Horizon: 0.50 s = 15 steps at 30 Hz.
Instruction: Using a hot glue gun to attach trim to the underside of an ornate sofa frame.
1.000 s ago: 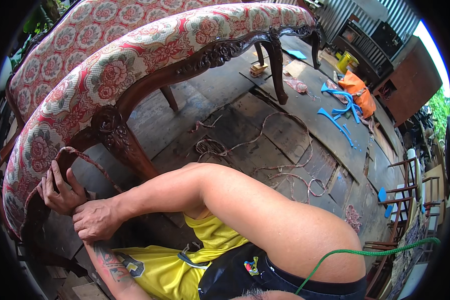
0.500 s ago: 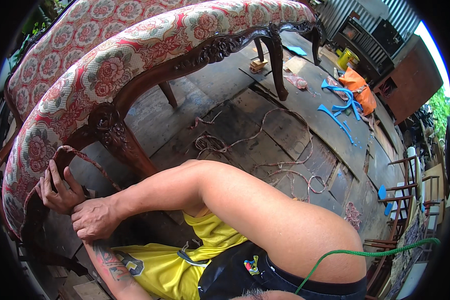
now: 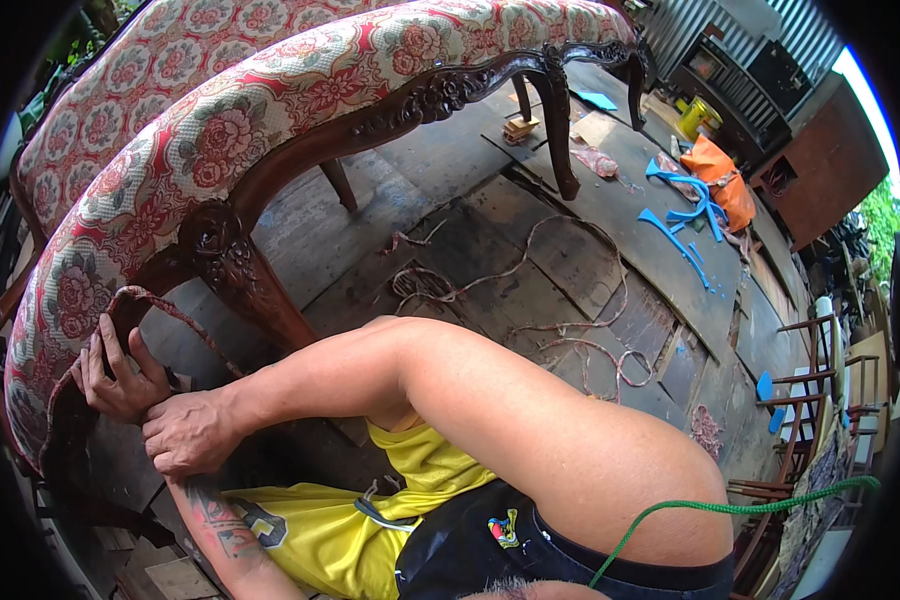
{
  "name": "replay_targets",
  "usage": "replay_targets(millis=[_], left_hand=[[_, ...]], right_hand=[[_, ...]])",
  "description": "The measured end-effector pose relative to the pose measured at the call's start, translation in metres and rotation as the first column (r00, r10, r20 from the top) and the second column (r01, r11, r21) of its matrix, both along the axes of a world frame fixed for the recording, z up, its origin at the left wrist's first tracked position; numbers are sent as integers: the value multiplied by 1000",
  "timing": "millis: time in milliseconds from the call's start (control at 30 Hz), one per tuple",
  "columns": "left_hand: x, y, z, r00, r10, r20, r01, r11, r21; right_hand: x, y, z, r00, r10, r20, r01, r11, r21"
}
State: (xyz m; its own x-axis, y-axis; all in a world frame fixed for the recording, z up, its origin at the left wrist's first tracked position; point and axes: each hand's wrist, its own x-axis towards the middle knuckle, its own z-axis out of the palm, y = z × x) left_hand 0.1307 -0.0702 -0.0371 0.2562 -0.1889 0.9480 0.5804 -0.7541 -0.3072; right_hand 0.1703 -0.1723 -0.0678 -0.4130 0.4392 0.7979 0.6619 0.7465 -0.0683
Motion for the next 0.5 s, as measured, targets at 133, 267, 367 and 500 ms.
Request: replay_targets(millis=[133, 267, 367, 500], left_hand=[[0, 0, 0, 1000, -13, 3, 13, 1000, -1], [0, 0, 1, 1000, -11, 9, 11, 1000, 7], [2, -1, 0, 1000, -21, 19, 20, 1000, 7], [2, -2, 0, 999, -19, 35, 19, 1000, 3]], right_hand=[[0, 0, 1, 1000, 5, -18, -5, 1000, 15], [0, 1, 1, 1000, 3, -18, -2, 1000, 21], [0, 1, 0, 1000, 8, -28, -7, 1000, 22], [0, 1, 0, 1000, -7, 1, 7, 1000, 6]])
